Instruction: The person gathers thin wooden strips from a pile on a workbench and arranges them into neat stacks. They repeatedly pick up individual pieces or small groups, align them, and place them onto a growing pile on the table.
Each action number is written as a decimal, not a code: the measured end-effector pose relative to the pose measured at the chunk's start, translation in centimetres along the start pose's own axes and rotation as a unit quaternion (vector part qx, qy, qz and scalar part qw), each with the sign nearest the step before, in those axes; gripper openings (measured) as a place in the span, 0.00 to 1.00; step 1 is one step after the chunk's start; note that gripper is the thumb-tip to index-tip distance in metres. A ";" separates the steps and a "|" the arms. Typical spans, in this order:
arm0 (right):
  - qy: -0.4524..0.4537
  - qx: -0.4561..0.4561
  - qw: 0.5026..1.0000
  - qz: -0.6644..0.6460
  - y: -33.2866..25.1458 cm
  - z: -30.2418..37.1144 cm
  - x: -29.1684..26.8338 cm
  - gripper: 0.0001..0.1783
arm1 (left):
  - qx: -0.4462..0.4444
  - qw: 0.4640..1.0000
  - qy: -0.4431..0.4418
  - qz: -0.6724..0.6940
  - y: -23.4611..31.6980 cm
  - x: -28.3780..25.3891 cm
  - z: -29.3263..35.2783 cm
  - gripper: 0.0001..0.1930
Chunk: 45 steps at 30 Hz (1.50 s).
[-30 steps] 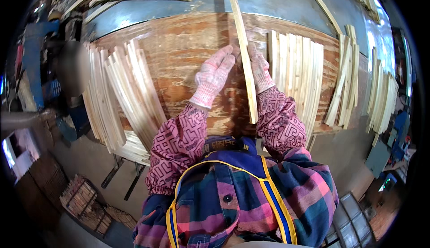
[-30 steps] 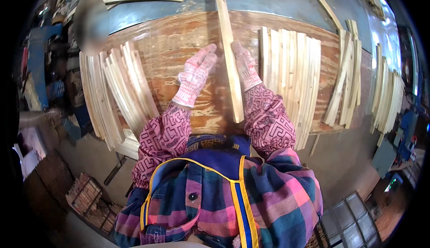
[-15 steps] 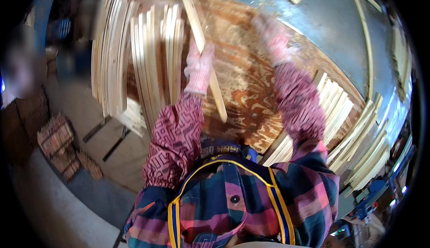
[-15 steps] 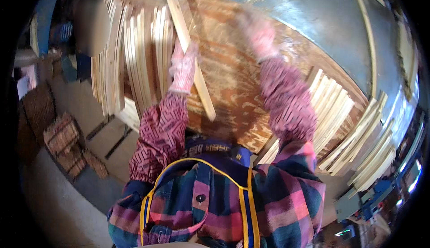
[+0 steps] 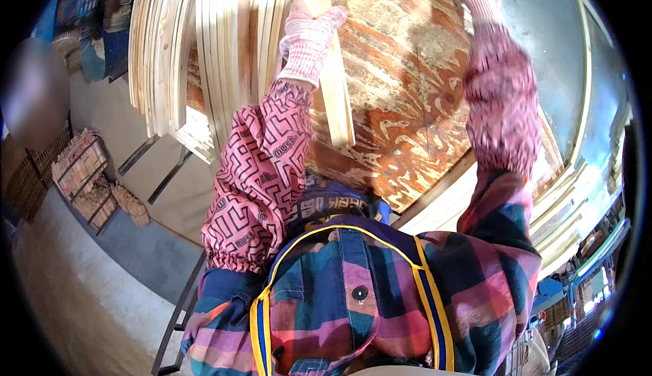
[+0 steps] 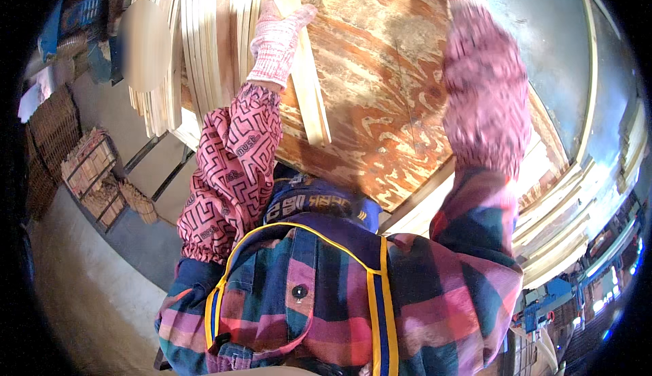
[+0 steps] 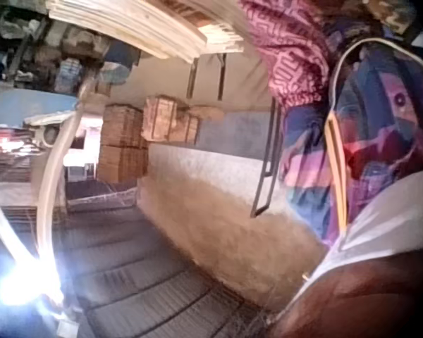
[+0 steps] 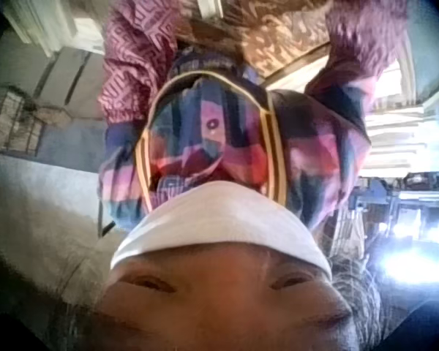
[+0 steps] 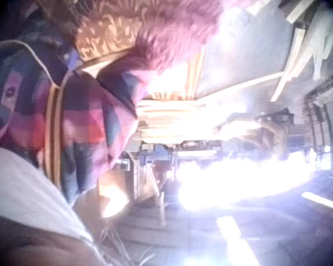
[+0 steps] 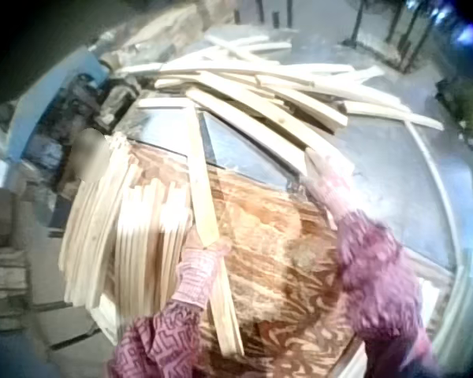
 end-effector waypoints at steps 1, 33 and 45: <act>-0.135 0.117 0.971 -0.162 -0.9 2.0 -1.8 0.34 | 0.017 0.999 0.002 0.029 0.2 -0.2 0.3 0.31; -0.230 0.236 0.943 0.037 -2.8 22.2 1.6 0.58 | 0.080 0.867 0.026 -0.492 -12.9 -6.8 12.0 0.28; -0.254 0.207 0.693 -0.643 -7.1 26.5 5.3 0.28 | 0.191 0.950 -0.045 -0.242 -5.7 1.0 10.6 0.32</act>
Point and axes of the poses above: each hand's wrist, its own z-axis away from the middle knuckle, its own x-axis out of the palm, y = z × x, the point moved 8 cm from there along -z, towards the middle knuckle, and after that the axes turned 2 degrees about y, right-handed, at the moved point
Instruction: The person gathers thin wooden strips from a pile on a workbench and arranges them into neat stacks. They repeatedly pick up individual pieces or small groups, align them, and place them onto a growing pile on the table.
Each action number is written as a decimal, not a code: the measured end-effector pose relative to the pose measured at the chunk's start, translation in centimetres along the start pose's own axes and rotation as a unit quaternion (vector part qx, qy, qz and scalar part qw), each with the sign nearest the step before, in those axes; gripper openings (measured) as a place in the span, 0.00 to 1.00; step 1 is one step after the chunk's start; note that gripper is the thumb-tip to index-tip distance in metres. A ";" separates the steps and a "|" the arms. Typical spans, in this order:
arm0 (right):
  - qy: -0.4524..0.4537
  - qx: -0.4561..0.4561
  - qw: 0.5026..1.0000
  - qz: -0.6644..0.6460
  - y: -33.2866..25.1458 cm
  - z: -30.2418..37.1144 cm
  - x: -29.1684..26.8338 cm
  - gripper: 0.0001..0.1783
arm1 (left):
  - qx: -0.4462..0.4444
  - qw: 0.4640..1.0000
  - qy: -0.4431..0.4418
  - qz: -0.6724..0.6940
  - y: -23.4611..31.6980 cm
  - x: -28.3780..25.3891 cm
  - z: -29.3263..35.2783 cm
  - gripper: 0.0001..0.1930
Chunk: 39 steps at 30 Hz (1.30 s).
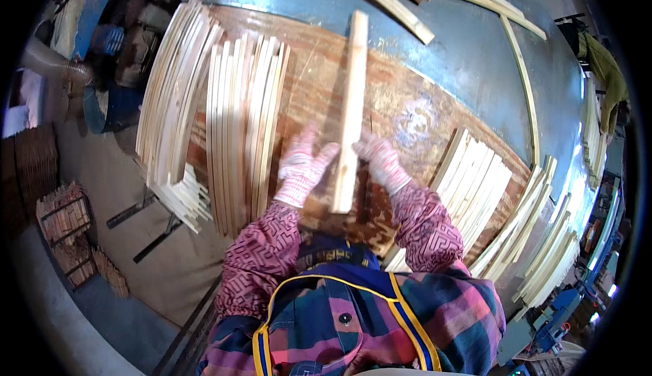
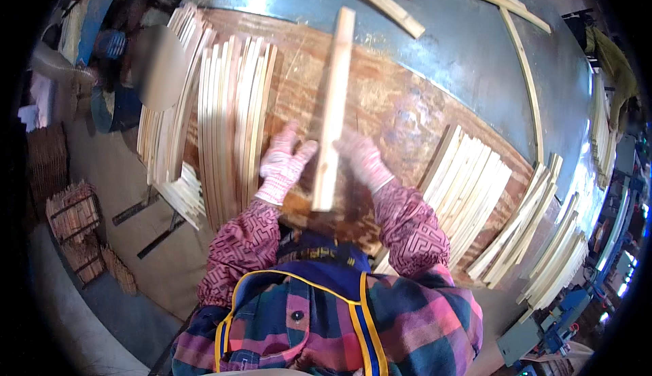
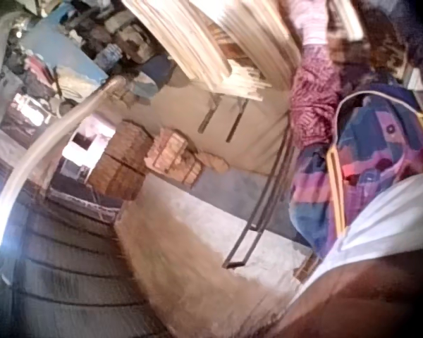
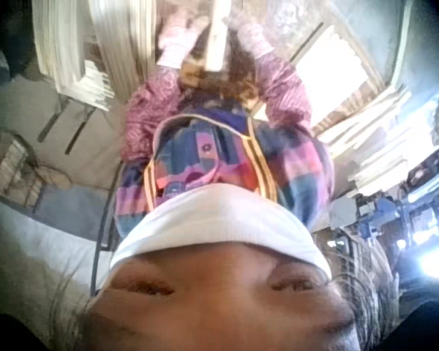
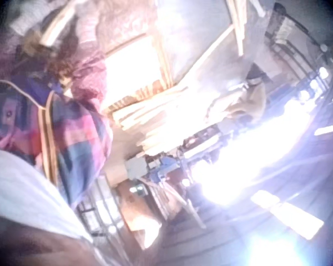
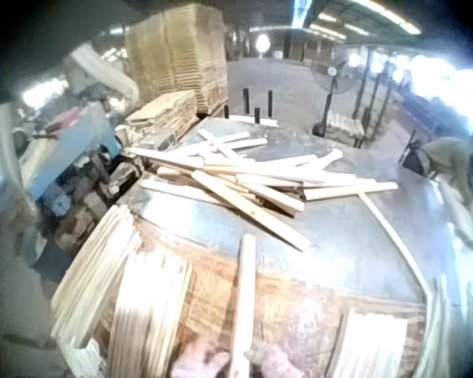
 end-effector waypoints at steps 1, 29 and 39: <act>-0.062 0.113 0.991 -0.022 -0.6 0.3 2.2 0.26 | -0.081 0.981 -0.070 0.164 -0.4 2.4 -0.9 0.31; 0.351 -0.131 0.636 0.675 -26.9 -28.8 -21.5 0.34 | -0.265 0.662 -0.176 0.679 6.2 8.3 -14.1 0.23; 0.086 -0.017 0.994 -0.066 -8.0 -6.4 -16.9 0.29 | 0.087 0.986 0.125 0.064 5.1 -0.5 -2.7 0.19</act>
Point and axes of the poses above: each hand's wrist, its own z-axis away from the middle knuckle, its own x-axis out of the palm, y = z × x, the point moved 8 cm from there along -z, towards the middle knuckle, and after that the axes turned 2 degrees about y, right-handed, at the moved point
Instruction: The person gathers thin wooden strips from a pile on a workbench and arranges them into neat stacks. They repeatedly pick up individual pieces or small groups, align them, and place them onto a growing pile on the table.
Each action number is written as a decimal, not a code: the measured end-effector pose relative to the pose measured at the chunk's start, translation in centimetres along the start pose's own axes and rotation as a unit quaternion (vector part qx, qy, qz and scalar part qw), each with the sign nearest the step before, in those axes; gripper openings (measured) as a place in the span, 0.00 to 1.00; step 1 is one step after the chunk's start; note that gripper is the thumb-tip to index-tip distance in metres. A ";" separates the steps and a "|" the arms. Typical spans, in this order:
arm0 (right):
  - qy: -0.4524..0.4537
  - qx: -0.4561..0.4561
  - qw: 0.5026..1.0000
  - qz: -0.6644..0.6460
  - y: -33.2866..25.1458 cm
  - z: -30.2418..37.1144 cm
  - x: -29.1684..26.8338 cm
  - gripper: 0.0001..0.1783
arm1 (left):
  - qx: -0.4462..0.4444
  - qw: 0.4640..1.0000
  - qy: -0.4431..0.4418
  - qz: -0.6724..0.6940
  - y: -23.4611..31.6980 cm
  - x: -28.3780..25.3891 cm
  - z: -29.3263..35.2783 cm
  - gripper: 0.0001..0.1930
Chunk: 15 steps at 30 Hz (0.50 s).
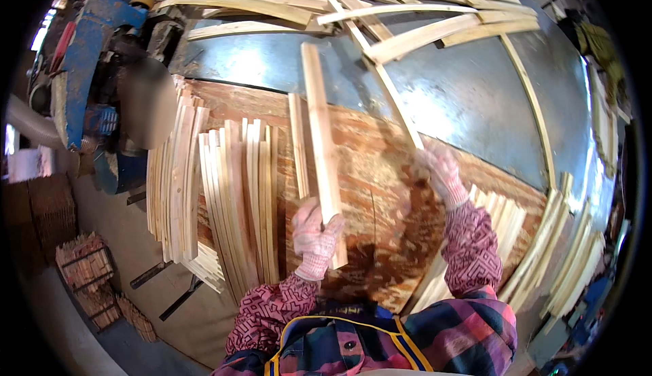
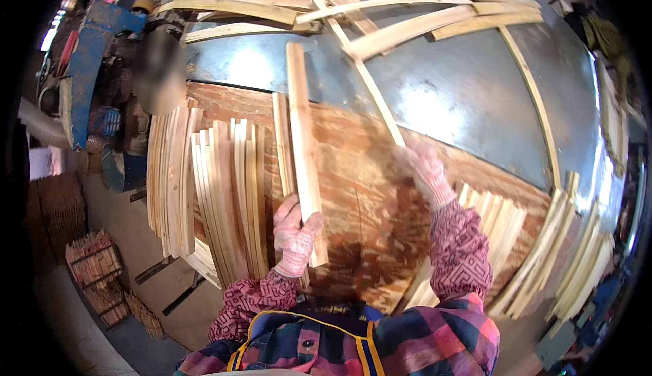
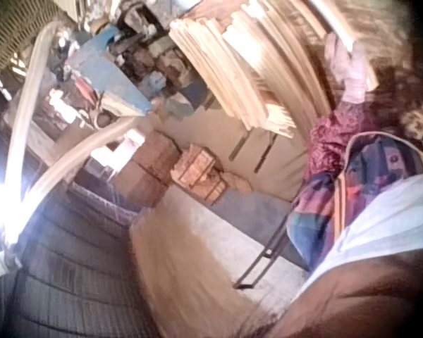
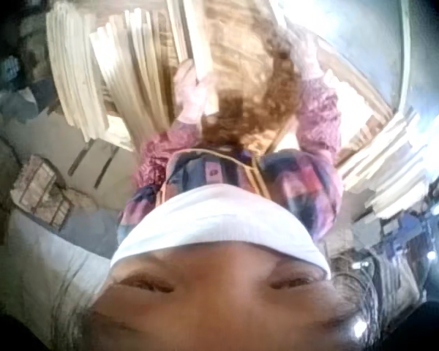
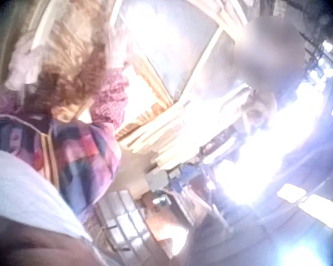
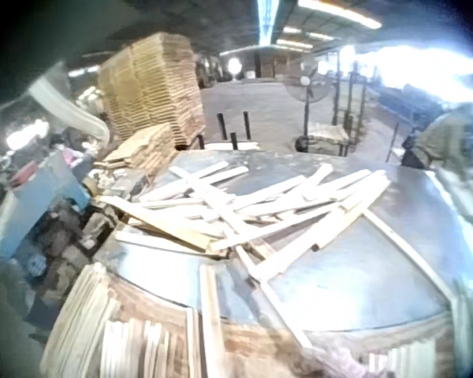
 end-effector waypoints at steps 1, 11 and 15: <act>-0.024 0.071 0.994 -0.083 1.8 3.8 0.5 0.26 | -0.006 0.994 -0.087 -0.061 0.7 -0.6 1.1 0.22; -0.172 0.170 0.955 0.172 13.0 19.2 12.4 0.27 | -0.054 0.961 -0.202 -0.179 -7.5 0.7 10.6 0.38; -0.307 0.094 0.759 0.567 17.5 18.9 20.7 0.38 | -0.054 0.945 -0.172 -0.271 -5.8 1.3 10.2 0.42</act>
Point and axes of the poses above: each hand's wrist, its own z-axis away from the middle knuckle, its own x-axis out of the palm, y = z × x, the point moved 8 cm from there along -z, towards the middle knuckle, and after that the axes turned 2 degrees about y, right-handed, at the moved point
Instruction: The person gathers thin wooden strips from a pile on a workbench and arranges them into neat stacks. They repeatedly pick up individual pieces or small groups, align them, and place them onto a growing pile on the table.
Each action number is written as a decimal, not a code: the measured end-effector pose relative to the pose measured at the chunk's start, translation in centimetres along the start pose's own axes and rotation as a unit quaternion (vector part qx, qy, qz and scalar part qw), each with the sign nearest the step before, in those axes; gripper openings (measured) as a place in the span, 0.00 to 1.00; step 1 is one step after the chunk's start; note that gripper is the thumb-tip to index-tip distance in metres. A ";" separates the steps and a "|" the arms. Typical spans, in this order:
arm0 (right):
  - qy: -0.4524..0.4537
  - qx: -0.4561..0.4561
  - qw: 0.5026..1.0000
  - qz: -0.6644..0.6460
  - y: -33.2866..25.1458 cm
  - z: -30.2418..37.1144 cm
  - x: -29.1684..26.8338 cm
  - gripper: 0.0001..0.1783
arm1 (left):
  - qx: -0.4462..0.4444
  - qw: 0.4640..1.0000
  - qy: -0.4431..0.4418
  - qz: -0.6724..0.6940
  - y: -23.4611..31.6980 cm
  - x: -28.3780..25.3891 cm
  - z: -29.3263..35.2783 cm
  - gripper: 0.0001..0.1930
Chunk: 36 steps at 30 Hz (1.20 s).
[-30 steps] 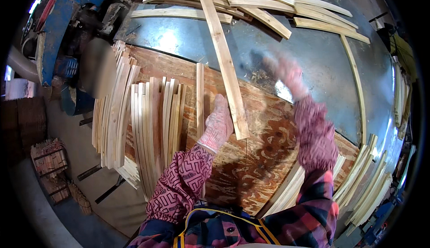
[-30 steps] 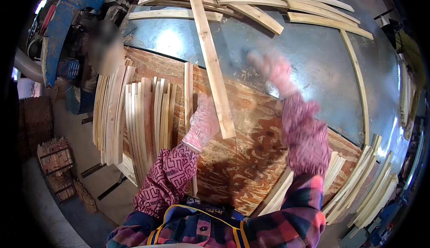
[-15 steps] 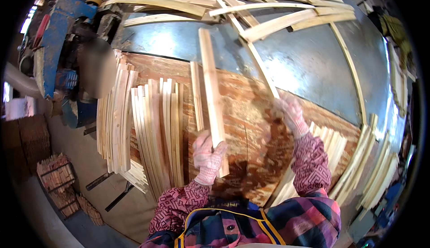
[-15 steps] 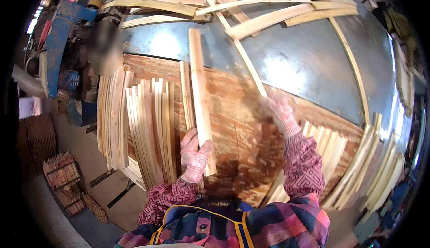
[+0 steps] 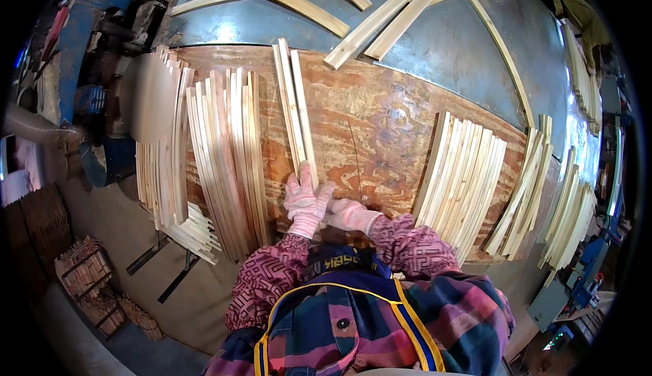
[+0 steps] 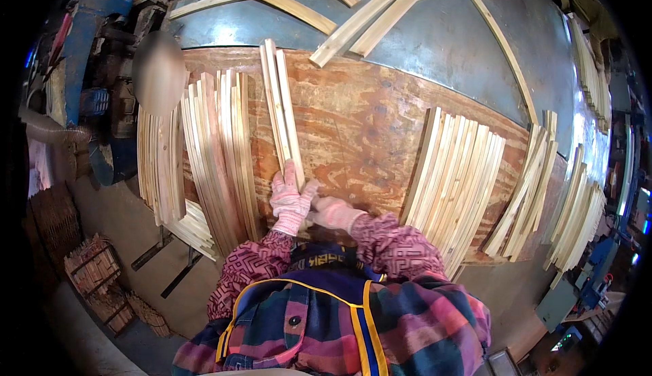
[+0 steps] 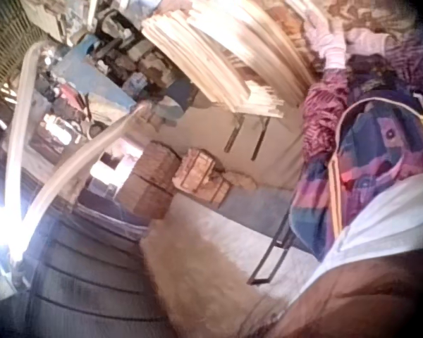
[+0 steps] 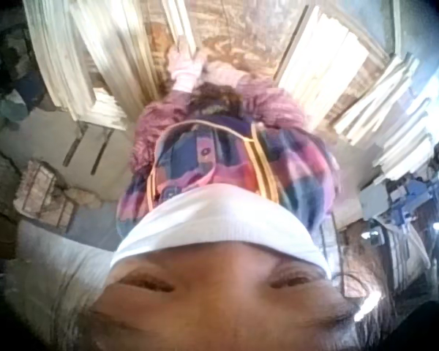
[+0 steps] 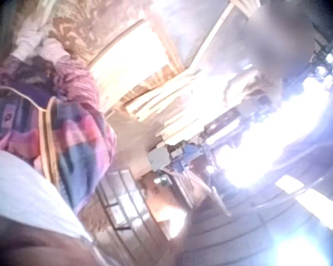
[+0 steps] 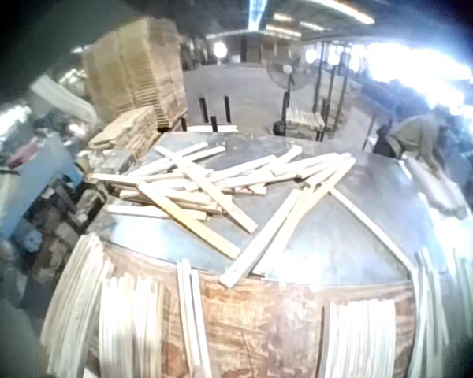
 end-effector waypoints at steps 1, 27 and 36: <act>-0.014 -0.057 0.995 0.087 -0.7 -1.9 -0.5 0.29 | -0.014 0.998 -0.002 0.065 -0.4 0.1 -0.4 0.42; 0.554 0.268 0.731 -0.296 20.4 3.9 -36.8 0.51 | 0.160 0.973 -0.166 0.017 20.8 -3.6 -26.8 0.33; 0.619 0.089 0.662 -0.413 24.0 3.5 -36.7 0.38 | 0.080 0.911 -0.198 0.352 13.2 -7.4 -7.4 0.26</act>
Point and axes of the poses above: each hand's wrist, its own z-axis away from the middle knuckle, its own x-axis out of the palm, y = z × x, the point moved 8 cm from there along -z, towards the middle knuckle, and after that the axes turned 2 degrees about y, right-handed, at the moved point
